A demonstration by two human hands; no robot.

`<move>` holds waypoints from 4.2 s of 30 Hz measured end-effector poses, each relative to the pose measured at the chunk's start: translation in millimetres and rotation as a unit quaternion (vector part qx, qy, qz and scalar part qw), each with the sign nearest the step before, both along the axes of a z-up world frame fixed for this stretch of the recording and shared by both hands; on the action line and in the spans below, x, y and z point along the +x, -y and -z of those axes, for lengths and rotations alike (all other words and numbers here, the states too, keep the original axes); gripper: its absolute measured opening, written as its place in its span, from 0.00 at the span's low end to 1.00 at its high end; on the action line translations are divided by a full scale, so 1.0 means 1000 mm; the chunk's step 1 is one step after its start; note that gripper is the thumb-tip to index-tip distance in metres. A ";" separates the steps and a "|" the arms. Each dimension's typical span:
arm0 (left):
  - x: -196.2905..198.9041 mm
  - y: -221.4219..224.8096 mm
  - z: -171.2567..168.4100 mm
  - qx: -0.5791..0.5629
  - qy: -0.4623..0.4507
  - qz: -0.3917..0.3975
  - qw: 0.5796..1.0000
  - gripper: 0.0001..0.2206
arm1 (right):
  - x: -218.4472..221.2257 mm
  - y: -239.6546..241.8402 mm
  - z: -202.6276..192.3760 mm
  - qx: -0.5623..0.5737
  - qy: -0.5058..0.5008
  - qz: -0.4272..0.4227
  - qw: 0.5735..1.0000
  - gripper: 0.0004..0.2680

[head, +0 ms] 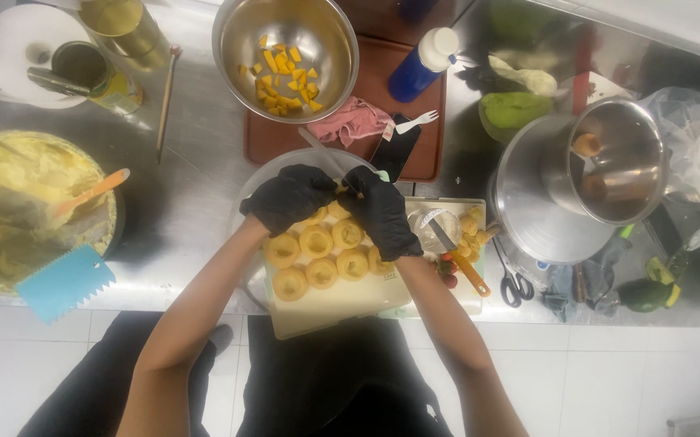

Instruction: Preparing fruit tarts by cutting strawberries and placing them into pastry shells.

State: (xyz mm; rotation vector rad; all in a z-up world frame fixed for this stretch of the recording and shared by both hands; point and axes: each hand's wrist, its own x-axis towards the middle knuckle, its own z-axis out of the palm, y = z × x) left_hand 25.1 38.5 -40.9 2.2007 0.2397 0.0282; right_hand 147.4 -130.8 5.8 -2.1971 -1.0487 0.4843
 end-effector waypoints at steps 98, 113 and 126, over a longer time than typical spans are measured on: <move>-0.063 0.007 -0.016 -0.521 0.064 -0.182 0.832 0.17 | -0.061 0.016 -0.077 0.029 -0.464 -0.047 0.884 0.23; -0.062 0.015 -0.024 -0.571 0.103 -0.130 0.804 0.25 | -0.063 0.021 -0.030 -0.035 -0.339 0.018 0.940 0.19; -0.059 0.023 -0.053 -0.227 0.026 -0.196 0.954 0.31 | -0.062 0.010 -0.037 0.084 -0.584 0.096 0.802 0.20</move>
